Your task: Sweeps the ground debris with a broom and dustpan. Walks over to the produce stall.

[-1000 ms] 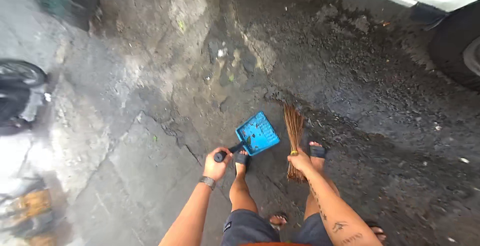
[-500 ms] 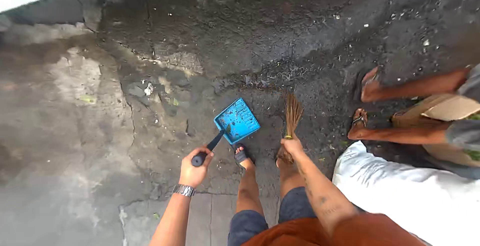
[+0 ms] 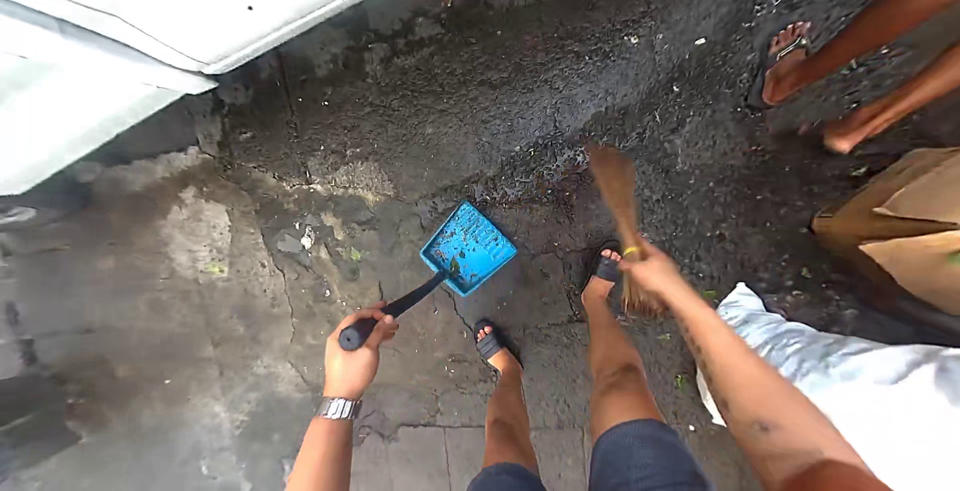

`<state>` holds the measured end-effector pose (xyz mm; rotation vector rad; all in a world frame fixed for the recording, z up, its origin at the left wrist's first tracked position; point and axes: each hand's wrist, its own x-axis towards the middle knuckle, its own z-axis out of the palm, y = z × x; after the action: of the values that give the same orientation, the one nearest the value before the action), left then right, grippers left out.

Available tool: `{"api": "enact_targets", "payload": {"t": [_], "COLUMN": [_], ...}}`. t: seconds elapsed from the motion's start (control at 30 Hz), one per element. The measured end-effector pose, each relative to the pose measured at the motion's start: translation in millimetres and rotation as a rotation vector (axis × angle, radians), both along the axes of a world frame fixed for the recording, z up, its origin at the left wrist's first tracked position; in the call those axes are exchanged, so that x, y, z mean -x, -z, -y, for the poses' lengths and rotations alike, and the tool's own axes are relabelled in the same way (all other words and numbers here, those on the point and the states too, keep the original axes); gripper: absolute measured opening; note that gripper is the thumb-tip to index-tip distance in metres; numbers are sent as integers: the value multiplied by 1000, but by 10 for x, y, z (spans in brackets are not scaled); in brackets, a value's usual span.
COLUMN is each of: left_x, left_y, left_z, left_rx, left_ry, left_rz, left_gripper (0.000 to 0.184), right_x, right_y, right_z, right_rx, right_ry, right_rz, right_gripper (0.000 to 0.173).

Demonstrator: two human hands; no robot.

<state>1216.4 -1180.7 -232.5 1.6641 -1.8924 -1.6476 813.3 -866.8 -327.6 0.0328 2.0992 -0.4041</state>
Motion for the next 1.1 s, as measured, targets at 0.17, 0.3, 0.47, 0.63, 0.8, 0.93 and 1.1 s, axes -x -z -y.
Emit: {"api": "enact_targets", "payload": {"t": [0.17, 0.3, 0.47, 0.63, 0.8, 0.93, 1.1], "left_x": [1215, 2143, 2907, 3599, 4595, 5600, 7017], "left_y": [108, 364, 325, -374, -752, -761, -713], "left_z": [379, 387, 323, 85, -279, -497, -793], "left_rx": [118, 208, 198, 198, 147, 138, 133], "left_ry": [30, 158, 230, 209, 230, 423, 691], "left_rz": [25, 110, 153, 175, 85, 46, -10], "left_gripper": [21, 21, 28, 29, 25, 25, 27], "right_x": [566, -182, 849, 2450, 3086, 3139, 3023], "right_y": [1151, 1251, 273, -335, -913, -1316, -1745], "right_z": [888, 1238, 326, -1562, -2745, -2778, -2782], "right_rx": [-52, -33, 97, -17, -120, -79, -51], "right_ry": [163, -387, -377, 15, 307, 490, 644], "right_rz": [76, 369, 486, 302, 211, 217, 223], "right_gripper": [70, 85, 93, 91, 88, 87, 87]}}
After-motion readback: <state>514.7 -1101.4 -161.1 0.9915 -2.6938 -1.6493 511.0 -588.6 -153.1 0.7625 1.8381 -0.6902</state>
